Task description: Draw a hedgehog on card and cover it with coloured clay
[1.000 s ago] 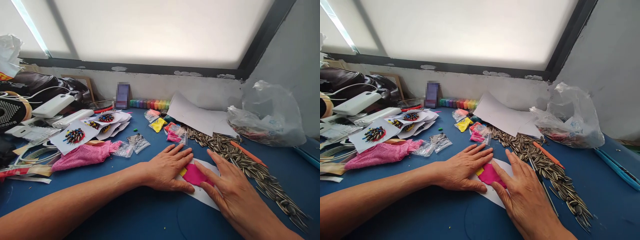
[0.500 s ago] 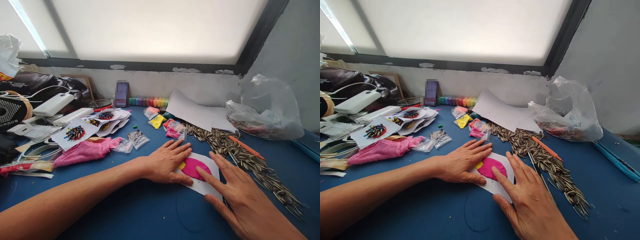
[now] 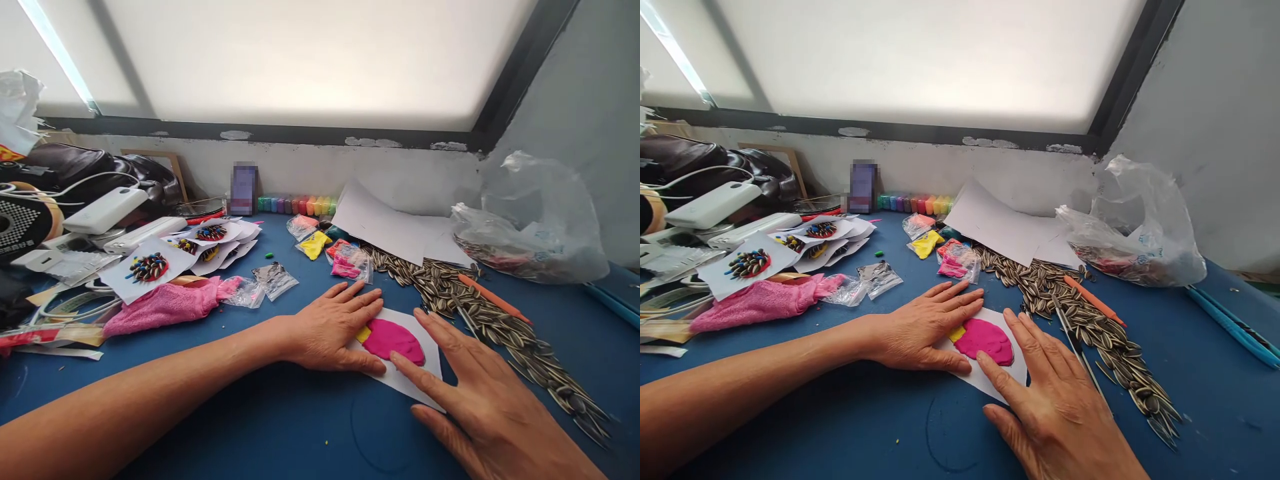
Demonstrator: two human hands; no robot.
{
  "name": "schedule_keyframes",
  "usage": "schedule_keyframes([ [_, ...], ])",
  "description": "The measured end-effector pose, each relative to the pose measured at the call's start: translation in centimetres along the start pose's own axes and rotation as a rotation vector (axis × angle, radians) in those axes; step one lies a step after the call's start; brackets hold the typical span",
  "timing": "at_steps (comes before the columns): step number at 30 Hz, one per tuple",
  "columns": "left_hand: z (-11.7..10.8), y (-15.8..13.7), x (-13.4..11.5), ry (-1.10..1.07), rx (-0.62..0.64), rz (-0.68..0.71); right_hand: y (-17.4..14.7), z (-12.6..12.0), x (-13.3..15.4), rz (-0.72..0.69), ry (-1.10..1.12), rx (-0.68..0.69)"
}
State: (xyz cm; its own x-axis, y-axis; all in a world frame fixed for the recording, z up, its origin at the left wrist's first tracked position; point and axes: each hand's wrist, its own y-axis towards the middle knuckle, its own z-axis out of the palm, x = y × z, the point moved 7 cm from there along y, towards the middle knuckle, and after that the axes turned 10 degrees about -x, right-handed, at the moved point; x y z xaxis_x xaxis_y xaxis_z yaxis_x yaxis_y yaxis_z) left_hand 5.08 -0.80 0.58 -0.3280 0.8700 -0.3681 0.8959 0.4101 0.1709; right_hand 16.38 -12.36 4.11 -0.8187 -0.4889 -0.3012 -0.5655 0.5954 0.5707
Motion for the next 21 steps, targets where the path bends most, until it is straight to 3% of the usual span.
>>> schedule_keyframes([
  [9,0.1,0.0,0.1,-0.001,0.005,0.005,0.2,0.1,0.2,-0.032,-0.01,0.007],
  [21,-0.1,0.0,0.0,-0.02,0.016,-0.015,-0.6,0.2,-1.6,0.062,-0.077,-0.006],
])
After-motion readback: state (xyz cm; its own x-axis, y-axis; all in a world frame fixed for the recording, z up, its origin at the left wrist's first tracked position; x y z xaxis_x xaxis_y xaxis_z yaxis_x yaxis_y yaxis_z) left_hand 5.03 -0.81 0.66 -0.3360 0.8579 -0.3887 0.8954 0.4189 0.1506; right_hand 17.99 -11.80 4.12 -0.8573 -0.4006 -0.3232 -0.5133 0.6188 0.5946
